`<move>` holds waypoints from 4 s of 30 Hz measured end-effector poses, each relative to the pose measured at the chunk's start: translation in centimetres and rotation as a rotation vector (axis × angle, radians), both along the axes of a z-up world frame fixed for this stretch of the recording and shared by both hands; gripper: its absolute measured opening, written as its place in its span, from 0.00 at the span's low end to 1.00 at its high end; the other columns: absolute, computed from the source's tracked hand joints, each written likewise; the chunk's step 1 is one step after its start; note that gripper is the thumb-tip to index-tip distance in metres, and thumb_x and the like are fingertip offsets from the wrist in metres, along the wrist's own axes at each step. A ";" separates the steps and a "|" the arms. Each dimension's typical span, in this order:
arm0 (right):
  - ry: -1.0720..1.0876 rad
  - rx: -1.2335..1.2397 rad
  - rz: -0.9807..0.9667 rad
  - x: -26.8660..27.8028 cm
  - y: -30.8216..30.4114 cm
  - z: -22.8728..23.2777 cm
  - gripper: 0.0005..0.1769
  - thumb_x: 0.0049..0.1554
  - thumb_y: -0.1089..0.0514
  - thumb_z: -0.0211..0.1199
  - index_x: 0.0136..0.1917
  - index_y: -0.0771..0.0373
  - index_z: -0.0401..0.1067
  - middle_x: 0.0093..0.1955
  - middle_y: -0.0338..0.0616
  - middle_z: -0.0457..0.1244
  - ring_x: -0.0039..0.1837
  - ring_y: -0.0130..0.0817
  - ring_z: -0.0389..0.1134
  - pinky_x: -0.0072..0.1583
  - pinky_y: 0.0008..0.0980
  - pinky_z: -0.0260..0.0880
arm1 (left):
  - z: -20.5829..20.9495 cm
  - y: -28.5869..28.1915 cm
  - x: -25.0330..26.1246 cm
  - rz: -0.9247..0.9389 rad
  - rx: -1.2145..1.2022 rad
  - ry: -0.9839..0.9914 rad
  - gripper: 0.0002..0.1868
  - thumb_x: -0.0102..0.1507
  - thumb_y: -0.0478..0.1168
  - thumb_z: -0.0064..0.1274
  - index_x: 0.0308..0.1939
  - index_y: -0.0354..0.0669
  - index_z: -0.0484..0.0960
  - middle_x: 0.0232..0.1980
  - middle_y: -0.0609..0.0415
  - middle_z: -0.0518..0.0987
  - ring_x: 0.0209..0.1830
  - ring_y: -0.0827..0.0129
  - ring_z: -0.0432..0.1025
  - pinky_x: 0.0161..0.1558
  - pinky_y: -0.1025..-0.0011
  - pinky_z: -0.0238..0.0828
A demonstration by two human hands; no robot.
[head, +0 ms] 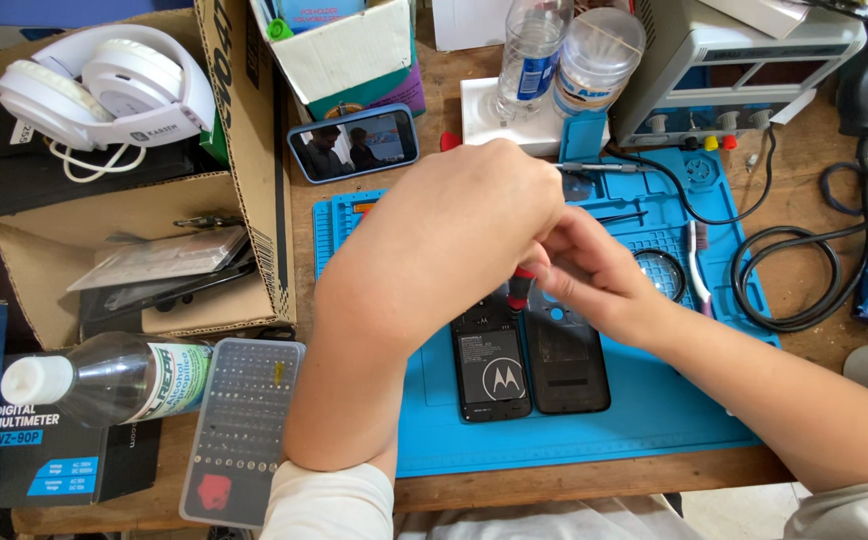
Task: The person uses a screwdriver to remove screws from a disassembled Motorola smartphone on a blue work mat. They handle small components, including a screw and a tiny white piece, and use a magnifying glass to view the phone's internal parts.
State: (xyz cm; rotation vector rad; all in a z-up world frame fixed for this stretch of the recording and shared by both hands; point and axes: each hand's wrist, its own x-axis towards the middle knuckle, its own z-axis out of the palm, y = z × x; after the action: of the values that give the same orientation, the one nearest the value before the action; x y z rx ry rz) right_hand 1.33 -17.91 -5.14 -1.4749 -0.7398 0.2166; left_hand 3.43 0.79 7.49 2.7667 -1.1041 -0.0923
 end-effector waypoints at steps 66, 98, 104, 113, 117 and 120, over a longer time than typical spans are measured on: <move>0.111 -0.077 -0.346 -6.4 0.0 4.2 0.29 0.54 0.57 0.61 0.66 0.59 0.55 0.71 0.47 0.57 0.73 0.38 0.58 0.65 0.36 0.67 | 1.3 -0.5 -0.4 0.090 0.018 0.157 0.16 0.57 0.44 0.61 0.18 0.44 0.75 0.25 0.51 0.72 0.22 0.54 0.66 0.24 0.58 0.61; -0.183 -0.201 -0.332 -2.8 0.2 0.5 0.15 0.53 0.61 0.64 0.53 0.64 0.68 0.50 0.42 0.67 0.54 0.29 0.69 0.58 0.27 0.70 | 0.4 -0.6 -1.0 -0.006 0.024 -0.010 0.12 0.55 0.33 0.54 0.20 0.46 0.69 0.21 0.52 0.71 0.19 0.56 0.68 0.19 0.59 0.62; -0.108 -0.126 -0.272 -2.5 0.6 0.3 0.32 0.49 0.55 0.69 0.64 0.63 0.60 0.58 0.43 0.63 0.62 0.34 0.66 0.65 0.33 0.70 | 0.7 -0.8 -1.0 -0.025 -0.030 0.048 0.08 0.53 0.34 0.55 0.19 0.47 0.75 0.23 0.54 0.75 0.22 0.57 0.71 0.21 0.58 0.63; -0.068 -0.059 -0.105 -2.2 -0.2 -0.2 0.30 0.55 0.53 0.62 0.66 0.62 0.56 0.57 0.39 0.60 0.61 0.28 0.62 0.64 0.34 0.65 | 1.2 -0.9 -1.6 -0.085 -0.007 0.082 0.08 0.53 0.32 0.54 0.20 0.49 0.75 0.24 0.54 0.73 0.22 0.57 0.70 0.22 0.58 0.62; -0.199 -0.200 -0.294 -2.4 0.1 0.1 0.19 0.55 0.59 0.64 0.58 0.64 0.64 0.54 0.42 0.66 0.57 0.32 0.69 0.55 0.31 0.74 | 0.7 -1.0 -1.6 -0.101 -0.034 0.046 0.08 0.47 0.31 0.50 0.18 0.46 0.68 0.21 0.55 0.69 0.18 0.58 0.64 0.20 0.59 0.58; -0.208 -0.118 -0.137 -2.4 -0.4 -0.4 0.21 0.62 0.59 0.52 0.66 0.66 0.54 0.58 0.46 0.62 0.59 0.35 0.67 0.61 0.34 0.69 | 0.6 -1.0 -1.6 -0.113 -0.015 0.019 0.10 0.52 0.31 0.51 0.19 0.46 0.69 0.22 0.55 0.70 0.19 0.58 0.67 0.20 0.59 0.61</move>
State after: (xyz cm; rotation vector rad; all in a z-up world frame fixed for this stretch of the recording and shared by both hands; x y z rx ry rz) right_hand -1.10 -18.31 -5.55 -1.6710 -0.7990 0.0018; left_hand 1.82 -0.18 8.09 2.6835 -1.2514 -0.1228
